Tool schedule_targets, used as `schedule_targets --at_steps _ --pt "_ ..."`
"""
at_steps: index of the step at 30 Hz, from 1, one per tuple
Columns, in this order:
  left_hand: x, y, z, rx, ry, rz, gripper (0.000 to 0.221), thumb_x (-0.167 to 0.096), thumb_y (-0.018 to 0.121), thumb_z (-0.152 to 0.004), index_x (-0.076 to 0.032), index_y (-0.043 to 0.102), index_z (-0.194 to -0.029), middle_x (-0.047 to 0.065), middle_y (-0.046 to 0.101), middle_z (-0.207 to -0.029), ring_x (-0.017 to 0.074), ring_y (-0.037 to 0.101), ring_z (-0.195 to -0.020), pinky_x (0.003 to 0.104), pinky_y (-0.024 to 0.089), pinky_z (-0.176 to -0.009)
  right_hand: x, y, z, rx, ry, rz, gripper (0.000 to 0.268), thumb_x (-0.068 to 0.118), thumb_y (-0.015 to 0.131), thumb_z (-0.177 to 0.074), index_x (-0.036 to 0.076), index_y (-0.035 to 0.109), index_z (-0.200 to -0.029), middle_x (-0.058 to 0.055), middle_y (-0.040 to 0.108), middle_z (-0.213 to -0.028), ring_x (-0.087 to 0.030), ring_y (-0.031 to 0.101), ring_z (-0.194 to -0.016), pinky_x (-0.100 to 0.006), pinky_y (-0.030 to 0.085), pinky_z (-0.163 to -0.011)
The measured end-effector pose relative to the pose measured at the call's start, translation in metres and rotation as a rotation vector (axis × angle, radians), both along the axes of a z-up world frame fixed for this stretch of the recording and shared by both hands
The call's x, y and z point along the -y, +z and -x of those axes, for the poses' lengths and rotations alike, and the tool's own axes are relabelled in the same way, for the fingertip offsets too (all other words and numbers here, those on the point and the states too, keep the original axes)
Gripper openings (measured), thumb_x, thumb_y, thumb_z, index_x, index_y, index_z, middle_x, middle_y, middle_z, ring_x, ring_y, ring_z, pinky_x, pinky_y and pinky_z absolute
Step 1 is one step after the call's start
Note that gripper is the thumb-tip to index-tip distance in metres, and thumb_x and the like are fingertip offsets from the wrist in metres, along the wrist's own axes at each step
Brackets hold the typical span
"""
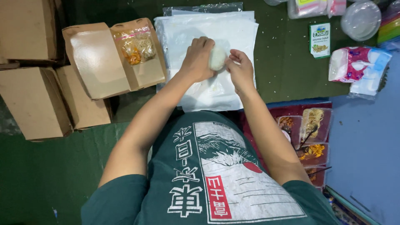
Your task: Preparing and packaging food items by portioning noodles and shaping dough.
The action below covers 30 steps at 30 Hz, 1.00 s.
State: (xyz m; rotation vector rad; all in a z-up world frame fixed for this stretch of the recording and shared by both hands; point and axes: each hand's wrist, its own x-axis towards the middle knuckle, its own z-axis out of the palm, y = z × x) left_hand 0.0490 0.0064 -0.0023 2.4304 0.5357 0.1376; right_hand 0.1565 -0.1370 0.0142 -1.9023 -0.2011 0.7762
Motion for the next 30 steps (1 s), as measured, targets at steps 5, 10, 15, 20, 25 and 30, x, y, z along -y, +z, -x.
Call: schedule_targets --at_steps 5,10,15,20,25,30 --pt "-0.001 0.003 0.003 0.044 -0.030 0.050 0.076 -0.024 0.089 -0.056 -0.007 0.051 -0.119 0.015 0.052 -0.125 0.0388 0.046 -0.109 0.045 0.045 -0.081 0.001 -0.001 0.000 -0.084 0.002 -0.020 0.052 0.024 0.074 -0.086 0.006 0.064 -0.134 -0.009 0.067 -0.126 -0.015 0.066 -0.116 -0.026 0.058 -0.092" --pt "0.000 0.012 0.006 0.106 -0.045 0.092 0.069 -0.019 0.090 -0.057 -0.008 0.049 -0.112 0.013 0.054 -0.123 0.0363 0.044 -0.110 0.041 0.045 -0.078 0.000 0.018 -0.002 -0.120 0.113 0.033 0.059 0.026 0.076 -0.086 0.005 0.060 -0.139 -0.006 0.066 -0.129 -0.014 0.064 -0.119 -0.025 0.055 -0.101" --pt "0.001 0.006 0.005 0.093 -0.033 0.031 0.073 -0.023 0.091 -0.056 -0.010 0.049 -0.114 0.011 0.054 -0.123 0.0363 0.044 -0.108 0.046 0.043 -0.074 -0.002 0.017 -0.002 -0.153 0.132 -0.044 0.056 0.020 0.080 -0.085 0.003 0.061 -0.134 -0.003 0.067 -0.113 -0.011 0.064 -0.103 -0.021 0.056 -0.092" --pt "0.000 0.000 0.004 0.050 -0.066 0.048 0.102 -0.027 0.092 -0.058 -0.009 0.040 -0.144 0.015 0.043 -0.136 0.0397 0.042 -0.119 0.047 0.045 -0.092 -0.003 0.019 0.000 -0.150 0.131 -0.087 0.043 0.015 0.082 -0.083 0.009 0.064 -0.121 0.000 0.064 -0.103 -0.009 0.061 -0.093 -0.021 0.055 -0.087" --pt "-0.001 0.003 0.004 0.100 -0.052 0.135 0.083 -0.019 0.091 -0.058 -0.010 0.045 -0.127 0.015 0.040 -0.124 0.0392 0.044 -0.112 0.046 0.046 -0.084 -0.004 0.023 0.000 -0.100 0.171 -0.040 0.042 0.020 0.081 -0.083 0.012 0.064 -0.121 0.000 0.065 -0.105 -0.010 0.061 -0.095 -0.023 0.054 -0.087" --pt "-0.001 0.005 0.002 0.057 -0.048 0.157 0.089 -0.017 0.092 -0.054 -0.007 0.045 -0.128 0.014 0.040 -0.127 0.0379 0.044 -0.115 0.041 0.047 -0.088 -0.004 0.023 -0.003 0.062 0.300 0.046 0.053 0.041 0.057 -0.098 0.008 0.059 -0.139 -0.009 0.061 -0.138 -0.020 0.060 -0.124 -0.032 0.048 -0.103"
